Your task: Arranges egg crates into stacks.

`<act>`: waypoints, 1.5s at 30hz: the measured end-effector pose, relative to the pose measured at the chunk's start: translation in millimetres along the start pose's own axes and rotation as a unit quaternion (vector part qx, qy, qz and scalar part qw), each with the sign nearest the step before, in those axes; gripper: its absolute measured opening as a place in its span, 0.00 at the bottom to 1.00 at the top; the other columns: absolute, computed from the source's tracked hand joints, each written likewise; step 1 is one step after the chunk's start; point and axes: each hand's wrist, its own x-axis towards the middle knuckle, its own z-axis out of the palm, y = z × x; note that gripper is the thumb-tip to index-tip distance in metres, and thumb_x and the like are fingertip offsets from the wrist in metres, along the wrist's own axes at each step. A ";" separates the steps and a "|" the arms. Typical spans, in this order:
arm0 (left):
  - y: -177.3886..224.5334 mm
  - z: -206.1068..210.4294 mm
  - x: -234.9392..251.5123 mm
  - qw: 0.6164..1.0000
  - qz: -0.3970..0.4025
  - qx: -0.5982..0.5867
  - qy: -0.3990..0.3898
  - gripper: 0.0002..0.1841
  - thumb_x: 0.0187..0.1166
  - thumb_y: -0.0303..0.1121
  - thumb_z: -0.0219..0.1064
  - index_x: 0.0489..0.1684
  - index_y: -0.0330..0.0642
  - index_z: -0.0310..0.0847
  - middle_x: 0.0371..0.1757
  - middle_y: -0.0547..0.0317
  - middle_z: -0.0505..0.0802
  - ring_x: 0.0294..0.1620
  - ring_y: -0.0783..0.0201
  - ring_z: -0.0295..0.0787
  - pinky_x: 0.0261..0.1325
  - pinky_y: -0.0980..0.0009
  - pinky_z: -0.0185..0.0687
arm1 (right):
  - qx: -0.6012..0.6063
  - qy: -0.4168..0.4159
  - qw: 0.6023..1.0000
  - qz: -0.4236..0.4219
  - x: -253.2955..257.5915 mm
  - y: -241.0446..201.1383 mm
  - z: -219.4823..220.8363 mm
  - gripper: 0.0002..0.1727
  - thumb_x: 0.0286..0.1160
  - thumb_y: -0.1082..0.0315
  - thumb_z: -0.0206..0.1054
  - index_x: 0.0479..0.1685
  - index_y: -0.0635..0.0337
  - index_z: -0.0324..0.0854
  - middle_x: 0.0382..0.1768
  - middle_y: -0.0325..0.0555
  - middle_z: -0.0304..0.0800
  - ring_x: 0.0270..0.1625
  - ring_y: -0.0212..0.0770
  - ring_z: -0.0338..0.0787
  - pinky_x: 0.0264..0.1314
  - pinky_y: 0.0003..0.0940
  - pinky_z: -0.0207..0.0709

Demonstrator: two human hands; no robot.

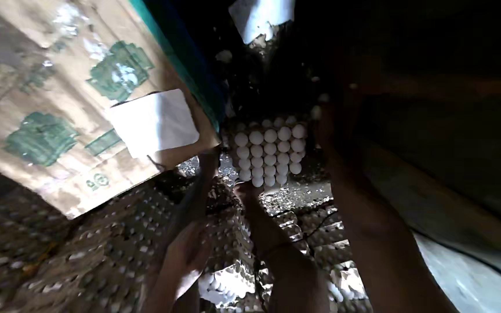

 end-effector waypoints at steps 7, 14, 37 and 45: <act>6.4 39.9 -20.7 0.994 -0.002 -0.109 0.018 0.23 0.86 0.50 0.62 0.74 0.53 0.80 0.64 0.65 0.91 0.62 0.72 0.89 0.68 0.64 0.87 | 0.040 0.080 0.996 -0.014 -51.3 17.8 12.4 0.23 0.88 0.74 0.58 0.75 0.82 0.68 0.73 0.70 0.76 0.73 0.46 0.77 0.75 0.25 0.65; 25.6 50.4 -78.6 0.927 0.084 -0.295 0.215 0.17 0.87 0.40 0.62 0.68 0.45 0.83 0.62 0.63 0.93 0.60 0.68 0.91 0.65 0.65 0.90 | 0.181 0.277 0.827 -0.454 39.9 161.4 6.4 0.40 0.70 0.64 0.80 0.82 0.66 0.65 0.73 0.52 0.81 0.72 0.41 0.85 0.74 0.40 0.83; -94.9 -70.6 -248.3 0.877 -0.029 -0.431 0.212 0.20 0.85 0.49 0.61 0.71 0.59 0.83 0.62 0.66 0.92 0.60 0.69 0.91 0.69 0.57 0.87 | -0.022 0.230 0.657 -0.718 -347.4 -143.4 203.7 0.41 0.67 0.73 0.79 0.78 0.80 0.59 0.73 0.64 0.75 0.74 0.42 0.82 0.74 0.35 0.81; -153.4 -161.9 -299.4 0.841 -0.059 -0.451 0.293 0.21 0.84 0.52 0.62 0.72 0.60 0.83 0.64 0.66 0.93 0.61 0.65 0.91 0.68 0.50 0.87 | 0.033 0.120 0.575 -0.809 -466.9 -233.1 312.4 0.41 0.56 0.65 0.87 0.76 0.48 0.73 0.72 0.37 0.81 0.76 0.38 0.81 0.78 0.39 0.79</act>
